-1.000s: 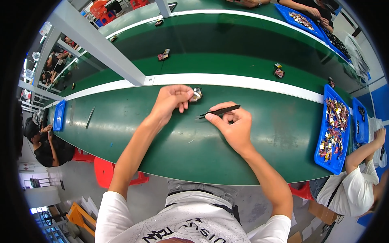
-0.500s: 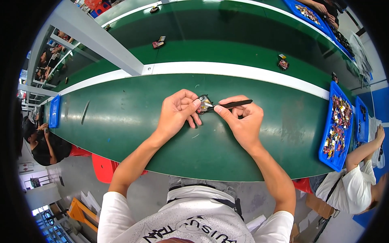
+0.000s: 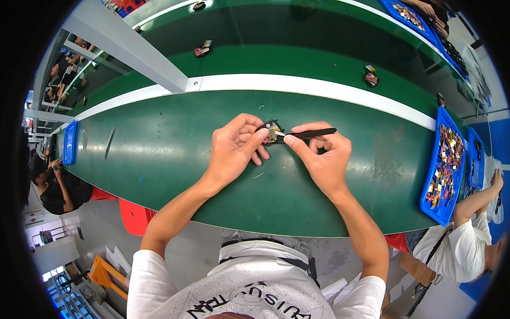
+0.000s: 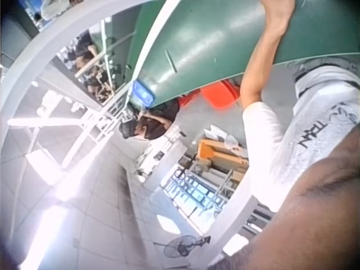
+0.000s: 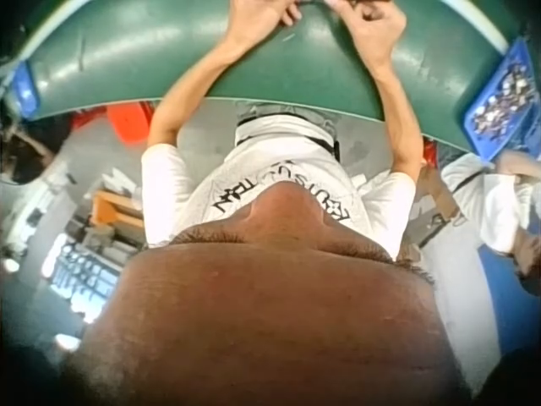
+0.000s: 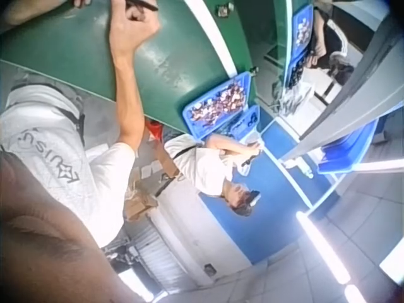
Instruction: The recorder is assembling small electronic components, specifically attaching adhesive or protective layers to circuit board modules using tweezers and hands at a factory workstation.
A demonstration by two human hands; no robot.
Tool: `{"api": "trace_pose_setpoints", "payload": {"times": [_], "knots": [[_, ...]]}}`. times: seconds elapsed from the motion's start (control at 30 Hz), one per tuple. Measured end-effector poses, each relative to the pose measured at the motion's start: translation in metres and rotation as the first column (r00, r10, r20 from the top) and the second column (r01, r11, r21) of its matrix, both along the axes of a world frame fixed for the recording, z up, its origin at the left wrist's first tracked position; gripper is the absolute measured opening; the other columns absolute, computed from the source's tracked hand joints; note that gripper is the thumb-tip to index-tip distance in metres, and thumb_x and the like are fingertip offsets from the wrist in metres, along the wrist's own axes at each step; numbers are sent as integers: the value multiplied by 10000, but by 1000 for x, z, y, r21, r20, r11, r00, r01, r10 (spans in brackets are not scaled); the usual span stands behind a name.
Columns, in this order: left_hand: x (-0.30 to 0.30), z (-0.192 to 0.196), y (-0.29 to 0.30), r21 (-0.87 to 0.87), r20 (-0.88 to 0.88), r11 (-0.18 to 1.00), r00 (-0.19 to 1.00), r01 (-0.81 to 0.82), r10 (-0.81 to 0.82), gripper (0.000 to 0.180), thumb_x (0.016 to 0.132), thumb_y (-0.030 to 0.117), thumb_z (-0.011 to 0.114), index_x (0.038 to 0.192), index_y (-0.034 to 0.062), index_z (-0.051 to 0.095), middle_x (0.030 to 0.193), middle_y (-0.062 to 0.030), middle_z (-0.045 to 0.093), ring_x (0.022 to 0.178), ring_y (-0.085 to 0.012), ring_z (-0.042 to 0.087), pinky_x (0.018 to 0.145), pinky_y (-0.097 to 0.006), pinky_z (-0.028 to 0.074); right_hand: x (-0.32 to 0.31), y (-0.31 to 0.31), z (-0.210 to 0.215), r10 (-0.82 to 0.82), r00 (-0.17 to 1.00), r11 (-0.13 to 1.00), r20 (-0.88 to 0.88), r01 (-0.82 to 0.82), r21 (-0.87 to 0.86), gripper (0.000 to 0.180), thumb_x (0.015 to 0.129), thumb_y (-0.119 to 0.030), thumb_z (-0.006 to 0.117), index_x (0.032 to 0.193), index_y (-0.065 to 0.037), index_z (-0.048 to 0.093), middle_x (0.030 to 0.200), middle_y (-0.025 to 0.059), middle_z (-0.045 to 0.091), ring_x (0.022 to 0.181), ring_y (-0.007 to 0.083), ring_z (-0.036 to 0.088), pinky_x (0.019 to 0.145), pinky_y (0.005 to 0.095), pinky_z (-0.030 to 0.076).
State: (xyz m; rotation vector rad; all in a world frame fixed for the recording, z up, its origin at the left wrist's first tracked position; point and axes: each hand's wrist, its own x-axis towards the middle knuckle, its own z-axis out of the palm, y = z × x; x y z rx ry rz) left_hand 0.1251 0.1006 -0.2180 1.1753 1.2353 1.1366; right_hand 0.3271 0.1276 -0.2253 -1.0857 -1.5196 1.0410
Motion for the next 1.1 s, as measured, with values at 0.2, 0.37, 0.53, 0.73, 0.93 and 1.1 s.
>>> {"api": "trace_pose_setpoints", "payload": {"times": [0.2,0.37,0.53,0.73,0.93,1.1], "knots": [[0,-1,-1,8,-3,1000,1000,13,-13,138,995,41,627,1070,-72,603,868,-129,704,656,-153,699,505,-256,556,-1,-1,4,23,1000,1000,7,-23,-21,145,816,-10,833,920,21,738,684,-45,609,513,-16,372,460,191,239],[1,0,-2,32,4,999,999,41,-41,151,988,20,627,1095,-81,591,878,-143,703,666,-164,706,513,-260,568,-2,-1,4,45,994,989,-100,-59,-139,133,837,13,811,936,29,723,718,-38,628,542,-20,390,468,181,259],[2,-2,-2,82,6,996,999,44,-45,154,982,3,626,1104,-84,591,880,-146,705,674,-171,711,519,-260,573,-2,-1,0,31,968,976,-248,-83,-202,105,862,51,778,940,40,710,704,-44,603,562,-30,396,475,177,261],[1,-2,-2,93,0,995,1000,20,-21,146,977,2,637,1094,-81,606,858,-144,714,660,-159,704,514,-254,565,1,2,-1,55,978,978,-202,-94,-188,109,855,49,785,933,39,710,657,-67,545,545,-29,382,474,179,250],[0,-3,-2,106,-17,994,1000,19,-18,149,972,-1,646,1095,-80,616,842,-134,713,643,-150,697,510,-250,555,1,1,3,46,978,974,-205,-89,-209,109,854,45,788,930,36,710,672,-60,562,552,-29,379,480,176,249],[0,-4,-2,104,-18,994,1000,25,-23,148,967,-6,652,1091,-81,625,835,-130,713,638,-143,692,512,-244,549,2,2,12,48,979,952,-198,-105,-287,123,857,45,784,949,48,703,753,8,655,610,-5,516,517,155,370]]}}
